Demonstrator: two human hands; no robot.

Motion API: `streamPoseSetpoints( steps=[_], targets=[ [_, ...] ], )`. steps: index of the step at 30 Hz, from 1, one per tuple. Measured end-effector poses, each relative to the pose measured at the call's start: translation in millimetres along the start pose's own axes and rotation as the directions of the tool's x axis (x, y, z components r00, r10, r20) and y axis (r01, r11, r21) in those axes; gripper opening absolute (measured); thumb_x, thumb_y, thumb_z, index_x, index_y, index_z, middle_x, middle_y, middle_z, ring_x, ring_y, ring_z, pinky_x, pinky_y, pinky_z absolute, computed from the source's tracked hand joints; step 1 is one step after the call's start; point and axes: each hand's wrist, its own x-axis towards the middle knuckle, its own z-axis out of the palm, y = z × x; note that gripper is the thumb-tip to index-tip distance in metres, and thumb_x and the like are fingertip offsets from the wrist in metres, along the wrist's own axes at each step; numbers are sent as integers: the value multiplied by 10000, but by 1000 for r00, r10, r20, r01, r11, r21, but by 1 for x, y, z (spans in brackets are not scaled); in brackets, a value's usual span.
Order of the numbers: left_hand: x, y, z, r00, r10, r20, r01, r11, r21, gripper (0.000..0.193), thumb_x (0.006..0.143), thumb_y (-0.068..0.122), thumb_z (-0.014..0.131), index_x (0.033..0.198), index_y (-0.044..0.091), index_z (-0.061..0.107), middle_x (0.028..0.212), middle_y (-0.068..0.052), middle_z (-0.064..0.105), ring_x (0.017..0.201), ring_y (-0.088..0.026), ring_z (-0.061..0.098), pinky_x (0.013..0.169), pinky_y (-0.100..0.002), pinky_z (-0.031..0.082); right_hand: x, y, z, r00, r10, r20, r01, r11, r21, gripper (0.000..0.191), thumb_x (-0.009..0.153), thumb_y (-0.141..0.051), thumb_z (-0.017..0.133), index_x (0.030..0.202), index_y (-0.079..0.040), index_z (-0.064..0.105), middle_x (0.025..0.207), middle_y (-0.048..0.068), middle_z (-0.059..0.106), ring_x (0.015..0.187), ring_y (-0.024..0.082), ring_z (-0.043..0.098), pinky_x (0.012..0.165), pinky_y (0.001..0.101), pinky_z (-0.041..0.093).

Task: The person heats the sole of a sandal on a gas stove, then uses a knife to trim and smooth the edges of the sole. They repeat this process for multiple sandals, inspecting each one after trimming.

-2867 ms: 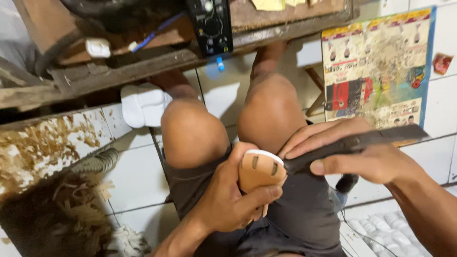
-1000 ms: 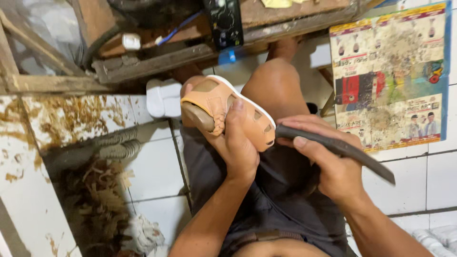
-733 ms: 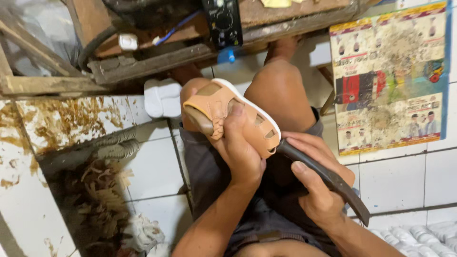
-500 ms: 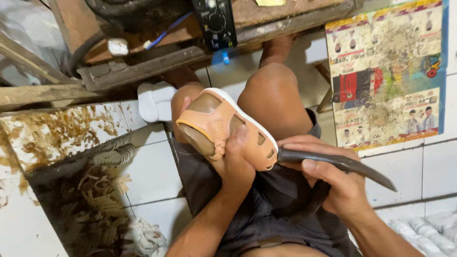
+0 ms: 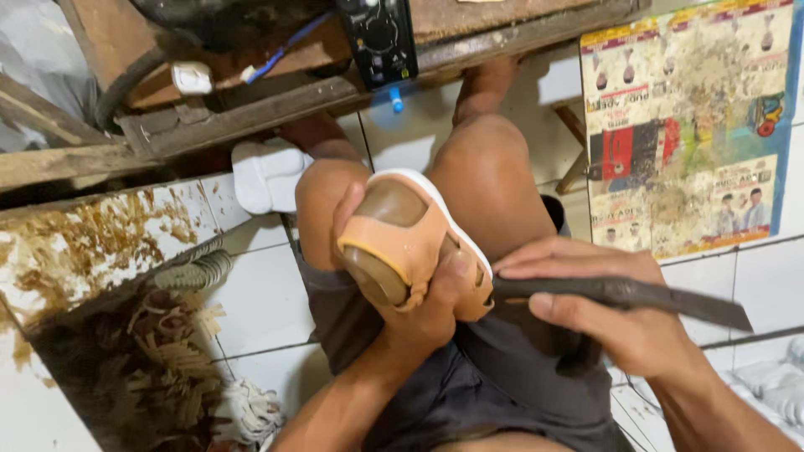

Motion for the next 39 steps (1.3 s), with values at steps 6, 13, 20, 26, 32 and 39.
streamPoseSetpoints(
  steps=[6,13,20,26,32,39],
  targets=[
    [1,0,-2,998,-8,68,17,990,-137,948,920,130,744,1627,15,122,1483,-202,426,1289,-258,551,1102,-399,525,10,-8,-2,994,105,11,-100,898,429,343,835,-59,657,1098,140,750,1161,266,745,960,375,771,855,441,637],
    [-1,3,-7,989,-31,144,50,991,-127,893,963,105,773,1637,35,191,1424,-185,469,1204,-222,578,1047,-347,573,16,-17,-6,998,14,62,-19,996,84,301,818,-51,684,1053,117,769,1139,235,750,992,320,779,850,393,652],
    [7,19,-6,967,-141,214,167,980,-110,920,848,121,832,1552,36,246,1337,-153,525,1106,-206,631,952,-342,588,20,-29,-13,978,-102,183,168,902,-397,301,775,-92,729,1041,40,779,1088,161,793,982,274,724,827,355,608],
    [11,43,-24,899,-264,350,438,565,-699,796,869,255,793,1464,62,301,1237,-149,569,1126,-252,630,938,-371,549,5,-15,-27,988,-23,153,11,996,84,331,772,-60,664,1038,79,804,1134,236,798,1093,334,753,946,402,593],
    [12,34,-22,898,-338,283,439,620,-650,710,848,217,642,1460,-17,370,1203,-150,570,1115,-231,607,974,-349,520,1,1,-10,990,-15,137,20,999,-37,326,752,-21,716,1039,112,795,1134,240,736,1041,321,765,907,403,599],
    [23,27,-31,858,-351,375,514,599,-615,722,829,234,634,1456,-13,376,1181,-148,572,1076,-221,611,937,-342,528,25,-22,2,989,125,80,-135,981,139,287,812,-37,688,1041,115,773,1113,240,774,860,307,818,758,366,671]
  ],
)
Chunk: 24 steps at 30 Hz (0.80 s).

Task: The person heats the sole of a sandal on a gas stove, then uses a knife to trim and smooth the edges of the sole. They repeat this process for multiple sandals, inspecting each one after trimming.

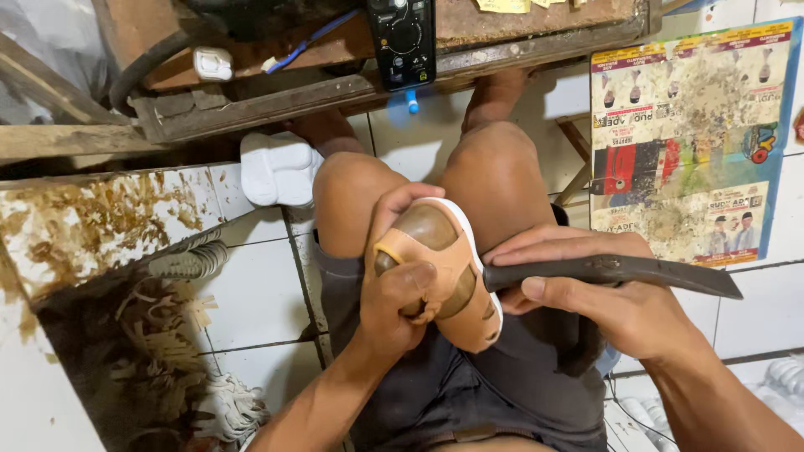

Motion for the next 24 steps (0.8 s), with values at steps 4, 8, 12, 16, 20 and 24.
streamPoseSetpoints(
  steps=[4,8,12,16,20,24],
  targets=[
    [1,3,-1,1000,2,29,-6,991,135,705,844,264,642,1444,-35,422,1180,-153,594,1064,-214,621,934,-331,527,13,-13,-8,974,-89,207,133,969,-208,288,824,-76,719,1059,69,804,1102,190,767,911,283,774,791,342,639],
    [-1,2,-2,1000,-27,13,25,988,152,724,811,288,656,1427,-15,425,1176,-136,594,1053,-206,635,935,-327,537,16,-17,-7,958,-121,260,216,901,-377,290,806,-104,726,1048,27,819,1098,150,761,980,261,717,841,335,581],
    [0,0,-6,1000,-13,19,10,989,149,740,796,296,669,1426,-6,425,1165,-145,605,1044,-204,640,920,-323,534,13,-19,3,979,-179,102,201,937,-286,304,783,-91,702,1032,56,797,1090,166,807,1003,256,771,903,347,587],
    [2,0,-9,997,39,64,-56,954,293,679,851,275,678,1421,-24,462,1212,-127,588,1075,-175,599,982,-294,514,16,-26,-4,962,-192,196,266,827,-495,282,829,-143,714,1059,-7,807,1097,91,812,1008,221,744,881,316,611],
    [-2,5,-5,995,-30,95,10,978,208,698,849,239,690,1452,-2,433,1215,-114,584,1110,-181,599,975,-300,498,14,-27,-16,945,-144,294,278,828,-486,300,843,-136,709,1099,-9,801,1151,90,753,1046,247,706,874,331,586],
    [-10,9,1,997,-52,65,44,992,117,706,813,193,699,1432,11,413,1156,-118,600,1047,-183,618,915,-301,510,-3,-10,-6,955,-212,208,269,914,-304,324,795,-113,720,1072,35,802,1163,158,797,1095,278,758,967,371,585]
  ],
)
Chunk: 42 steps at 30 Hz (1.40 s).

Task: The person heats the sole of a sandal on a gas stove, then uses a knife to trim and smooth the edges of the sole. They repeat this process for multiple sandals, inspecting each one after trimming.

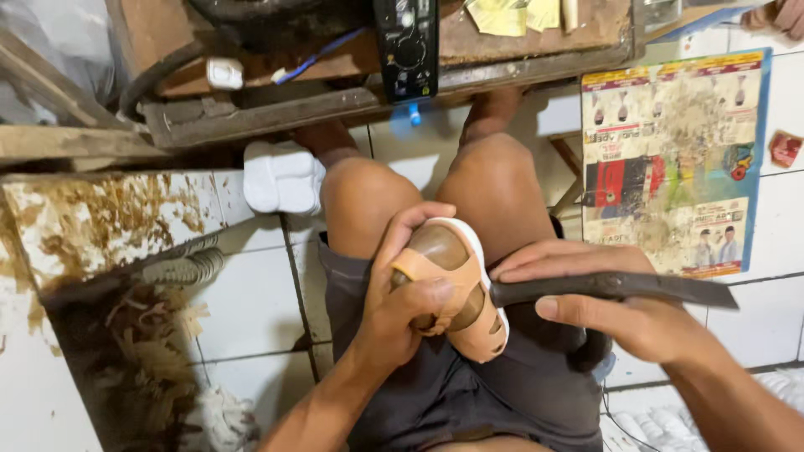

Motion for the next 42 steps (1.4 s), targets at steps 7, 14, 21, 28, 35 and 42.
streamPoseSetpoints(
  steps=[7,14,21,28,35,42],
  targets=[
    [4,-3,-5,997,77,30,-80,988,128,629,868,164,680,1426,8,435,1199,-98,593,1087,-137,602,946,-265,507,-5,14,19,969,60,-240,-55,998,27,308,815,-107,704,1060,58,793,1111,193,791,1054,292,757,929,376,583],
    [5,-1,-15,996,2,85,-23,969,247,629,851,167,694,1407,29,436,1183,-84,566,1050,-125,577,945,-267,498,13,-7,19,960,118,-252,-87,987,132,311,833,-88,646,1044,97,778,1109,223,799,1065,313,761,924,386,611],
    [11,7,-16,984,-134,114,75,905,419,621,834,172,759,1379,65,482,1165,-80,575,1037,-141,594,965,-288,514,35,-26,-12,997,-11,81,36,948,-316,312,827,-192,711,1057,4,789,1093,92,785,1018,219,716,861,338,599],
    [0,29,9,966,-102,239,56,980,190,909,839,186,898,1550,123,335,1270,-59,570,1168,-131,596,1032,-278,506,18,33,-58,943,236,-233,-244,970,-8,340,879,-168,657,1169,-35,775,956,141,761,729,216,689,606,362,575],
    [-11,6,48,981,166,101,-191,916,352,1091,706,276,965,1589,2,386,1339,-116,651,1227,-168,645,1074,-331,557,-7,221,-106,683,-4,-730,-392,841,-372,477,879,-46,815,1321,54,664,909,203,662,782,273,589,692,367,495],
    [4,2,65,949,276,150,-314,854,416,1030,709,294,971,1539,-15,445,1316,-122,662,1218,-173,660,1064,-324,576,-6,183,-81,624,36,-780,-530,753,-389,604,875,-103,776,1444,-14,594,1253,254,652,1101,349,638,973,409,497]
  ],
)
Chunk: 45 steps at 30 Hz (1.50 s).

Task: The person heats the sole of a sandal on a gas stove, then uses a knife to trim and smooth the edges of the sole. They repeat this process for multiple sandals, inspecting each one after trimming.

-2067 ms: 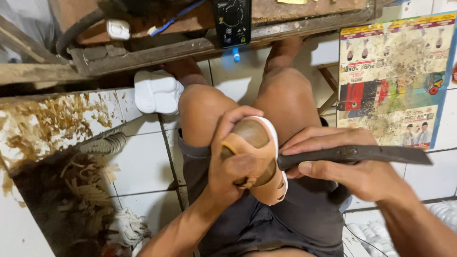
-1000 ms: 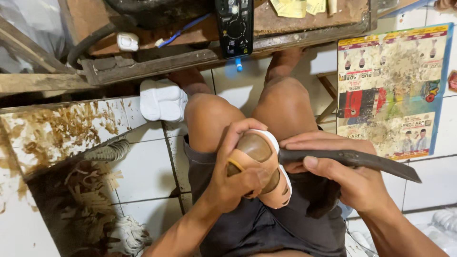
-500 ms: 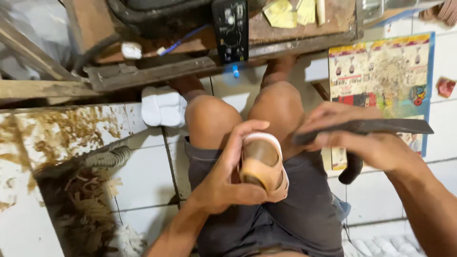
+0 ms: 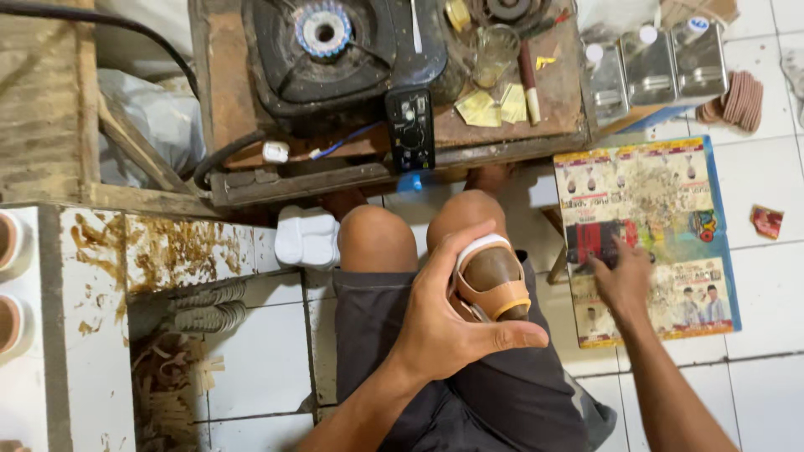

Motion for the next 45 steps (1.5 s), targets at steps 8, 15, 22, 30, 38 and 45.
streamPoseSetpoints(
  steps=[8,15,22,30,38,45],
  targets=[
    [7,-2,9,997,-32,73,27,997,71,1002,736,278,939,1543,10,411,1357,-106,621,1225,-176,641,1048,-324,561,-124,-144,-72,698,-712,-83,598,514,615,838,790,-102,794,1536,9,428,1636,172,428,1544,330,394,1286,474,266],
    [-5,13,2,980,54,191,-75,991,108,973,728,227,943,1535,14,442,1402,-91,619,1286,-162,610,1131,-327,504,-118,-166,-82,755,-645,-117,483,427,764,1066,688,-228,955,1558,-73,360,1640,71,391,1550,231,358,1285,388,260],
    [-21,6,1,984,47,174,-65,993,99,724,760,180,948,1379,21,609,1249,-61,660,1122,-129,667,1049,-296,565,-119,-159,-87,775,-527,349,-29,521,853,1215,563,-277,992,1568,36,385,1469,150,539,1324,229,543,1117,379,426],
    [-33,5,3,993,49,104,-57,996,70,704,757,188,960,1341,20,603,1207,-57,676,1063,-104,657,985,-258,569,-130,-147,-73,791,-516,328,-82,442,893,1179,598,-310,962,1566,78,411,1427,165,571,1279,229,606,1078,373,489],
    [-33,-4,-3,987,-68,146,102,965,-241,934,741,121,946,1537,25,467,1414,-100,594,1307,-169,604,1124,-326,516,-134,-152,-59,783,-581,222,-13,342,940,1302,674,-373,968,1645,-38,168,1539,139,439,1418,222,481,1174,349,383],
    [-17,36,-32,986,-165,38,169,950,-262,937,798,109,876,1553,-13,336,1450,-198,549,1347,-272,575,1157,-377,491,-83,-168,-78,749,-493,442,-93,583,807,696,736,-132,866,1369,28,624,1260,113,723,1142,191,691,985,339,569]
  ],
)
